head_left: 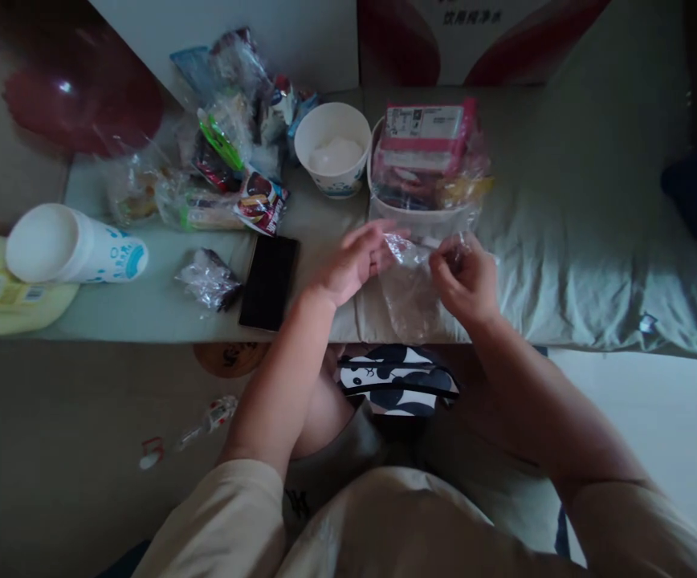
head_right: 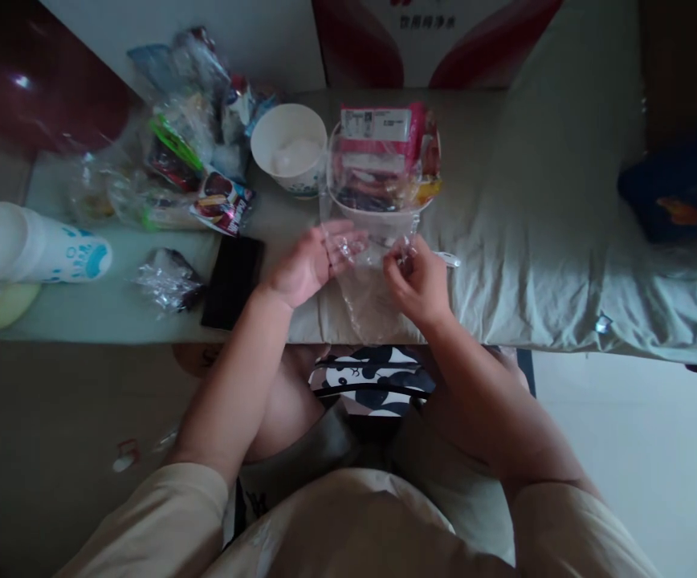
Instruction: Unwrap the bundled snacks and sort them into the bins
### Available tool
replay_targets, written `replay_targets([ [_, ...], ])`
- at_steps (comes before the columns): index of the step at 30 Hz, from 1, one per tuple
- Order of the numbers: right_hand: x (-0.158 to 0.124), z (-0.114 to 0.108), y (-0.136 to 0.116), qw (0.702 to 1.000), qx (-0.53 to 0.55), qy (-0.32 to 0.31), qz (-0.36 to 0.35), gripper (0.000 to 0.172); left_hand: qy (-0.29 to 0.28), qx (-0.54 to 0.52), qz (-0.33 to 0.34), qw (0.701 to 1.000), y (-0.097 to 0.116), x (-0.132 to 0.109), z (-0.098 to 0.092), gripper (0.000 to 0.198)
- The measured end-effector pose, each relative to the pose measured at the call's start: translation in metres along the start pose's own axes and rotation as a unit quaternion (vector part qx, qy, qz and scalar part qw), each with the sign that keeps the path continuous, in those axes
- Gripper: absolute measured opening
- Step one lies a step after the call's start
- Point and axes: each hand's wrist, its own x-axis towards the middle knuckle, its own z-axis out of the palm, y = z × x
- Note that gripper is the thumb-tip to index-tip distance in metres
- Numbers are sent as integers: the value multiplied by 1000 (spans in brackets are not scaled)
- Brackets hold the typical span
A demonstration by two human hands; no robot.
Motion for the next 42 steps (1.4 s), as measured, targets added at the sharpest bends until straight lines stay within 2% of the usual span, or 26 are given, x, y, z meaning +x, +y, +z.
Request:
replay_targets([
  [2,0,1,3,1000,12,4,-4,11,-26,8,-7,1000,-10,4,6,34],
  [5,-1,3,9,998,54,-19,15,10,33,66,-18,997,-17,11,10,8],
  [6,0,3,10,996,77,-30,27,9,52,79,-18,995,-16,12,10,6],
  [8,1,3,12,987,141,-48,52,8,56,79,-15,995,-13,12,8,12],
  [12,5,5,12,945,302,-87,97,41,-5,9,15,1000,-4,2,1,30],
  [13,6,5,11,933,332,-92,105,45,-18,-15,28,999,-2,0,0,33],
  [14,7,4,11,923,357,-93,112,44,-28,-41,41,998,-1,-1,-1,34],
  [17,8,2,9,898,411,-87,132,15,-43,-112,60,991,1,-3,1,25],
  [18,9,1,8,889,429,-86,134,12,-44,-127,63,989,1,-3,1,21],
  [22,11,-3,6,865,478,-83,126,26,-40,-139,67,987,1,-2,2,15],
  [26,11,-4,5,873,467,-63,124,26,-31,-128,63,989,-2,2,-3,30],
  [29,11,-5,6,884,440,-59,143,24,-13,-65,104,992,-7,5,-7,44],
  [32,11,-8,8,884,438,-61,150,24,26,53,166,984,-10,8,-10,36],
  [35,11,-10,12,881,443,-83,142,43,53,127,207,969,-12,8,-10,20],
  [37,10,-8,17,899,411,-86,128,55,62,146,216,963,-15,10,-10,18],
  [42,9,2,33,951,290,-77,70,77,82,111,240,961,-30,20,-19,62],
])
